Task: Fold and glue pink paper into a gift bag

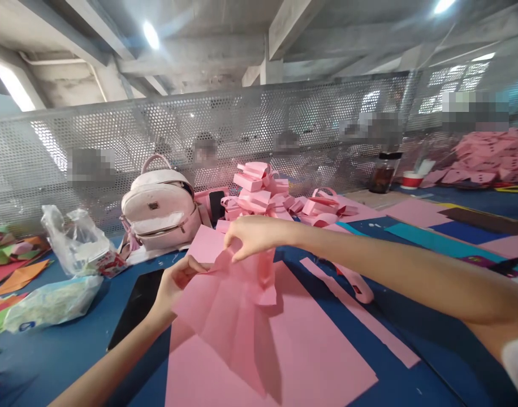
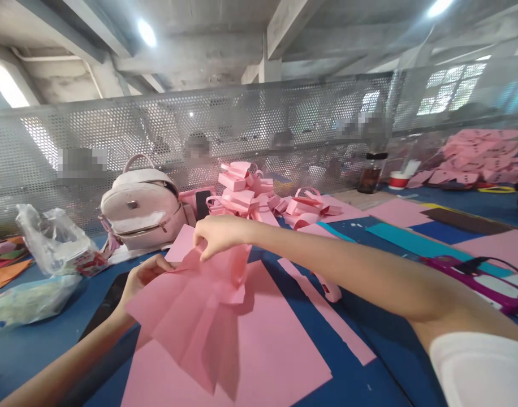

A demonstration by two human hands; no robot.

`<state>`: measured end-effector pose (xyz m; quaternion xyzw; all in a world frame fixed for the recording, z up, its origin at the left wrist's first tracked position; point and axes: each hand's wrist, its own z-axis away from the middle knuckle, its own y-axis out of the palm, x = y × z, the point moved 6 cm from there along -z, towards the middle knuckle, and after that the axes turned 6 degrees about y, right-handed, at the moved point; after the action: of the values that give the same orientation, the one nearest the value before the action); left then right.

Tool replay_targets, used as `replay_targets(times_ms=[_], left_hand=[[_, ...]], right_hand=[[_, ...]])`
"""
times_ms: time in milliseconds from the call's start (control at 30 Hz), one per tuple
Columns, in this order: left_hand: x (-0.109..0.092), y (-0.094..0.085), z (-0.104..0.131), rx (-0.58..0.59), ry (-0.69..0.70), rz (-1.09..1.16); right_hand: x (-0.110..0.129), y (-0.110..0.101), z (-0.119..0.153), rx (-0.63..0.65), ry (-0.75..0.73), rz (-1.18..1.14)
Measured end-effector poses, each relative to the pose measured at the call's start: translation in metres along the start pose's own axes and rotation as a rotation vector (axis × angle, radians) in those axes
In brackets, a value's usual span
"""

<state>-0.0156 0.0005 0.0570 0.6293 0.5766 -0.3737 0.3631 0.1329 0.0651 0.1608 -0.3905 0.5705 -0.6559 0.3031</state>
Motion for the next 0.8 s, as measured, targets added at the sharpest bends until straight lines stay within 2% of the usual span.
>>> replay_targets(times_ms=[200,500,633,800], left_hand=[[0.006,-0.004,-0.002,0.0,-0.005,-0.01],[0.019,-0.007,-0.002,0.039,-0.008,-0.032],[0.026,-0.007,0.001,0.076,-0.009,-0.054],[0.023,-0.005,0.009,0.105,0.038,-0.137]], right_hand=[[0.008,0.006,-0.022,0.165,-0.067,-0.015],[0.01,0.015,-0.037,0.334,-0.118,-0.083],[0.009,0.024,-0.037,0.435,-0.109,-0.139],[0.003,0.039,-0.038,0.529,-0.055,-0.211]])
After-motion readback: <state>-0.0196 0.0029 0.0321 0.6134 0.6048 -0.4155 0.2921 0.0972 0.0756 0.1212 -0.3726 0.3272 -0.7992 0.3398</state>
